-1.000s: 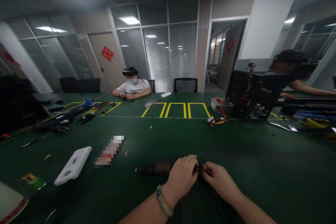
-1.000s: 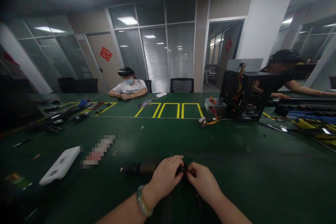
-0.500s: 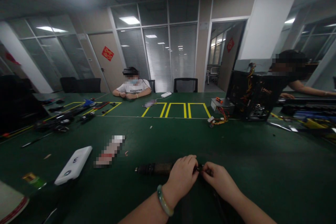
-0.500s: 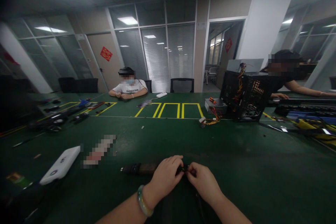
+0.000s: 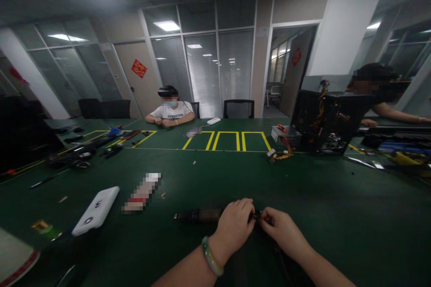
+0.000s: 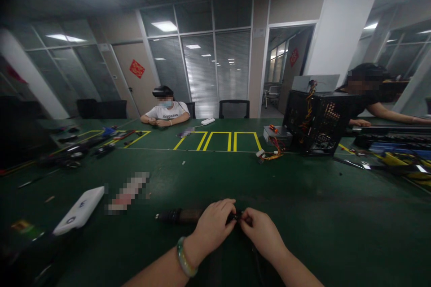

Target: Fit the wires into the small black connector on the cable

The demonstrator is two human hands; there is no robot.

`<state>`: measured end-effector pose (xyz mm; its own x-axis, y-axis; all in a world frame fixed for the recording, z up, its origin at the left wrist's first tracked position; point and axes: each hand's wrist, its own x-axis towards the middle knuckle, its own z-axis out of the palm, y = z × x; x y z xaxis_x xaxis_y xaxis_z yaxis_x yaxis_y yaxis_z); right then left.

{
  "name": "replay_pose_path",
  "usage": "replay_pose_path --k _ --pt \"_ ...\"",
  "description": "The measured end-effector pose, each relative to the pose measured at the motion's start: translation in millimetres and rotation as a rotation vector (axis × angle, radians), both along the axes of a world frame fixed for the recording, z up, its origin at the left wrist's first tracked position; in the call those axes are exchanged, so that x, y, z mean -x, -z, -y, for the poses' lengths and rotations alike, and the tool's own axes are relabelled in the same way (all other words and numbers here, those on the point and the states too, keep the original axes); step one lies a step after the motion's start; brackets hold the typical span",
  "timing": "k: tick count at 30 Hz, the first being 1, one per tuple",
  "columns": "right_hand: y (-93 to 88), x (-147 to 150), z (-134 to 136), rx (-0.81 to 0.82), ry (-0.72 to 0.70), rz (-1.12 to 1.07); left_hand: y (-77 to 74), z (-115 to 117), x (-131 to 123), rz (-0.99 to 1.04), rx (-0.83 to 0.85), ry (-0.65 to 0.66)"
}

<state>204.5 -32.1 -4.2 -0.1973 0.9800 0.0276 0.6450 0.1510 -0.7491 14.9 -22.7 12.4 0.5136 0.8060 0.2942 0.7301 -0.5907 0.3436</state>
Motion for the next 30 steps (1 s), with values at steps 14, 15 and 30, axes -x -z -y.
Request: replay_pose_path --k 14,15,30 --pt "-4.3 -2 0 0.041 -0.032 0.009 -7.0 2 1 0.023 -0.006 0.034" --pt "-5.0 -2 0 0.049 -0.036 0.005 -7.0 2 2 0.022 -0.004 0.031" --pt "-2.7 -3 -2 0.077 -0.037 0.015 -7.8 0 2 -0.015 -0.027 0.045"
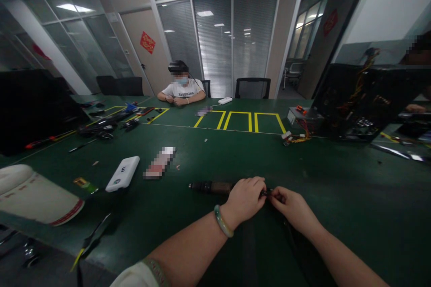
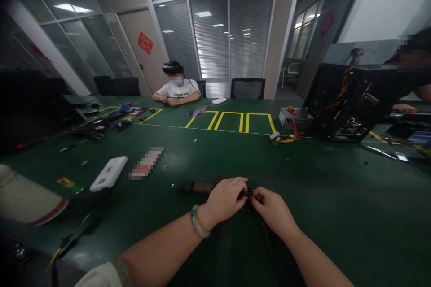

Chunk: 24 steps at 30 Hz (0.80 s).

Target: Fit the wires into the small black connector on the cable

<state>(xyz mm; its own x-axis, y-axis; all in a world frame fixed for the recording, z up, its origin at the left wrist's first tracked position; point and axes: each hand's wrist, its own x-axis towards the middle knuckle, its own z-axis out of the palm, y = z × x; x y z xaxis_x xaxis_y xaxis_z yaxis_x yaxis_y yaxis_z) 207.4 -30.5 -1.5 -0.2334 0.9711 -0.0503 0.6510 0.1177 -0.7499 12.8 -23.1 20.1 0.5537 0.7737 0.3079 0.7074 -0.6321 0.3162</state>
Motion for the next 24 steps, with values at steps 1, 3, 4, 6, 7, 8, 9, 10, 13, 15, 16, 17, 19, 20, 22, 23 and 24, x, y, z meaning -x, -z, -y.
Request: replay_pose_path --k 1,3,4,6,7,8,9,10,13,15,16,17,19,20,22,23,24 --pt "-1.2 0.1 0.4 -0.003 0.0 0.004 0.3 -0.2 0.0 -0.002 -0.003 0.0" --pt "-3.7 0.3 1.1 -0.002 0.0 0.009 0.4 -0.5 0.3 -0.007 -0.012 0.014" --pt "-4.7 0.4 1.3 0.001 -0.002 0.01 0.3 -0.5 0.4 -0.01 -0.016 0.026" --pt "-5.6 0.5 1.3 0.004 -0.006 0.011 -0.1 -0.6 0.7 -0.014 -0.02 0.046" --pt "-5.5 0.4 1.2 0.003 -0.006 0.01 -0.2 -0.6 0.8 -0.015 -0.021 0.051" --pt "-5.1 0.4 1.1 0.003 -0.008 0.006 -0.2 -0.6 0.8 -0.013 -0.021 0.052" --pt "-4.7 0.3 1.0 0.006 -0.011 -0.001 -0.1 -0.7 0.8 -0.009 -0.02 0.048" --pt "-4.3 0.3 1.1 0.007 -0.011 -0.01 0.1 -0.8 0.8 -0.002 -0.018 0.041" --pt "-4.4 0.2 2.0 0.009 -0.009 -0.024 1.2 -1.2 0.4 0.01 -0.01 0.013" --pt "-5.6 0.2 2.6 0.012 -0.004 -0.016 2.0 -1.6 0.2 0.005 -0.006 0.004" --pt "-6.1 0.0 2.8 0.011 -0.001 -0.008 2.2 -1.8 0.1 0.001 -0.007 0.006" --pt "-6.4 -0.2 2.9 0.012 0.0 -0.001 2.3 -1.9 0.2 -0.001 -0.008 0.012" --pt "-6.0 -0.9 2.7 0.016 0.002 0.009 2.1 -1.9 0.5 -0.003 -0.013 0.032" --pt "-5.3 -1.3 2.5 0.018 0.0 0.01 1.9 -1.9 0.7 -0.005 -0.018 0.043" --pt "-3.6 -1.9 2.1 0.022 -0.006 0.008 1.5 -1.7 0.9 -0.01 -0.027 0.058" --pt "-2.8 -2.1 2.0 0.023 -0.008 0.006 1.3 -1.6 0.9 -0.01 -0.031 0.058" --pt "-2.3 -2.0 1.9 0.02 -0.009 0.004 1.3 -1.6 0.8 -0.008 -0.032 0.053"
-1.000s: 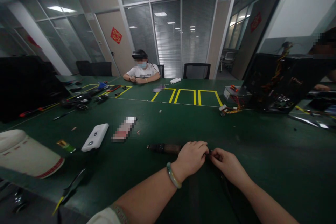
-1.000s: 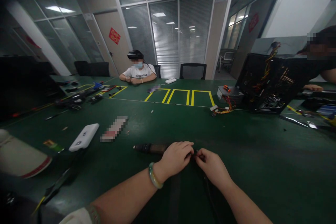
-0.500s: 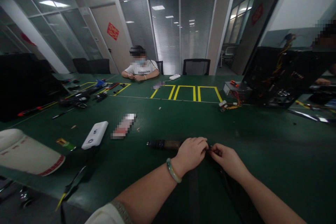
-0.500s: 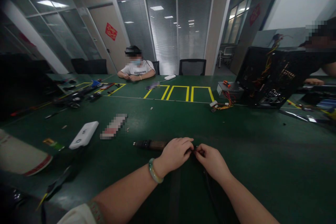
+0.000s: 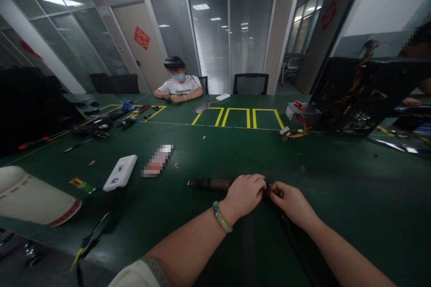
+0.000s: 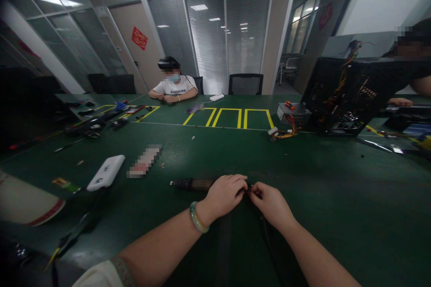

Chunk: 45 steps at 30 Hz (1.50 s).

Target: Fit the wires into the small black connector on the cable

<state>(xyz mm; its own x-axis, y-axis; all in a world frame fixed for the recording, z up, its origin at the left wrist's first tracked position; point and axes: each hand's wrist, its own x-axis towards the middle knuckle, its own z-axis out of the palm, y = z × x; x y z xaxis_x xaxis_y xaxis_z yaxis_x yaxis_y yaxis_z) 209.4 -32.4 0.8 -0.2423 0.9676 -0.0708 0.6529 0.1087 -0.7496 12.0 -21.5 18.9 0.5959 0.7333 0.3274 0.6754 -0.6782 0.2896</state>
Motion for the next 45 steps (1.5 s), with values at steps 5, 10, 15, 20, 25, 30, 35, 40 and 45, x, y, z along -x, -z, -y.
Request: replay_pose_path --k 5,10,15,20,25,30,35,40,45 --pt "-2.1 1.6 0.5 -0.034 -0.003 0.008 1.2 -0.1 -1.3 0.014 0.014 -0.051" --pt "-3.9 2.1 0.3 -0.044 -0.001 0.012 1.5 -0.5 -1.0 -0.004 0.012 -0.033" --pt "-1.7 2.1 -1.0 -0.05 -0.009 -0.002 -0.3 0.4 -0.1 -0.022 0.002 0.007" --pt "-4.8 2.3 0.0 -0.023 -0.004 0.004 -0.4 1.0 -1.4 0.009 0.019 -0.049" --pt "-8.5 2.9 2.1 -0.006 0.004 0.003 -1.3 1.2 -1.1 -0.003 0.012 -0.049" --pt "-6.3 2.2 1.7 0.005 -0.003 0.008 -3.4 1.9 -1.0 -0.035 -0.003 -0.01" --pt "-4.8 2.5 0.9 -0.041 0.002 0.009 -1.5 1.2 -2.0 -0.009 0.015 -0.05" --pt "-4.0 2.5 0.9 -0.025 0.003 -0.007 -0.2 0.5 -1.6 -0.009 0.008 -0.034" --pt "-2.5 1.4 0.6 -0.016 0.001 -0.022 -2.3 1.4 -1.5 -0.04 0.005 -0.015"
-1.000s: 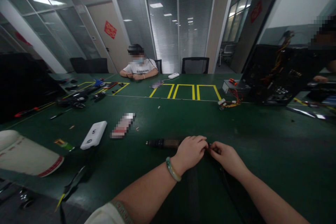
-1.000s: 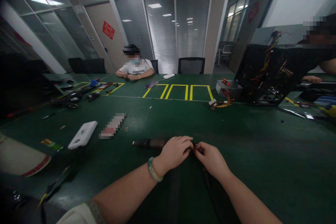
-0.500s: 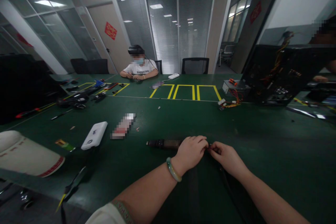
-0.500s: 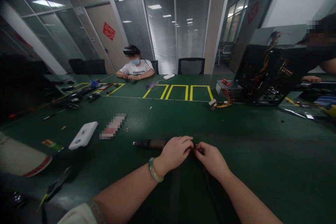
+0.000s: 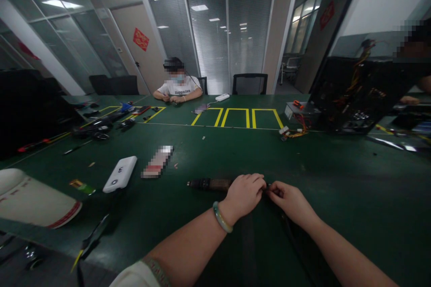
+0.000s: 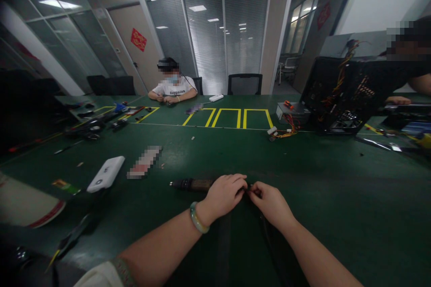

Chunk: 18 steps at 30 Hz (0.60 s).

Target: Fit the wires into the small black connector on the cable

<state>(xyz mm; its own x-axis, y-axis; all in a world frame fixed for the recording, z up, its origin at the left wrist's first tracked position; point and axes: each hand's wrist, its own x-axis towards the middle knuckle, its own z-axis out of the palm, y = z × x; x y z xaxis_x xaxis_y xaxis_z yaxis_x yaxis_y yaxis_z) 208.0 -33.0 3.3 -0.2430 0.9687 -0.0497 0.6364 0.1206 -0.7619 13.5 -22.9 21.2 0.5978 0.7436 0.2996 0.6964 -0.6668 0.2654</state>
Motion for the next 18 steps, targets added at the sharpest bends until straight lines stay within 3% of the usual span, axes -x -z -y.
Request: replay_pose_path --k 6,18 --pt "0.3 -0.4 0.0 0.003 -0.001 0.007 0.2 0.0 -0.3 0.032 0.026 -0.058" --pt "-3.3 0.9 0.2 -0.005 0.005 0.008 0.0 -0.7 0.6 0.019 0.007 -0.002"
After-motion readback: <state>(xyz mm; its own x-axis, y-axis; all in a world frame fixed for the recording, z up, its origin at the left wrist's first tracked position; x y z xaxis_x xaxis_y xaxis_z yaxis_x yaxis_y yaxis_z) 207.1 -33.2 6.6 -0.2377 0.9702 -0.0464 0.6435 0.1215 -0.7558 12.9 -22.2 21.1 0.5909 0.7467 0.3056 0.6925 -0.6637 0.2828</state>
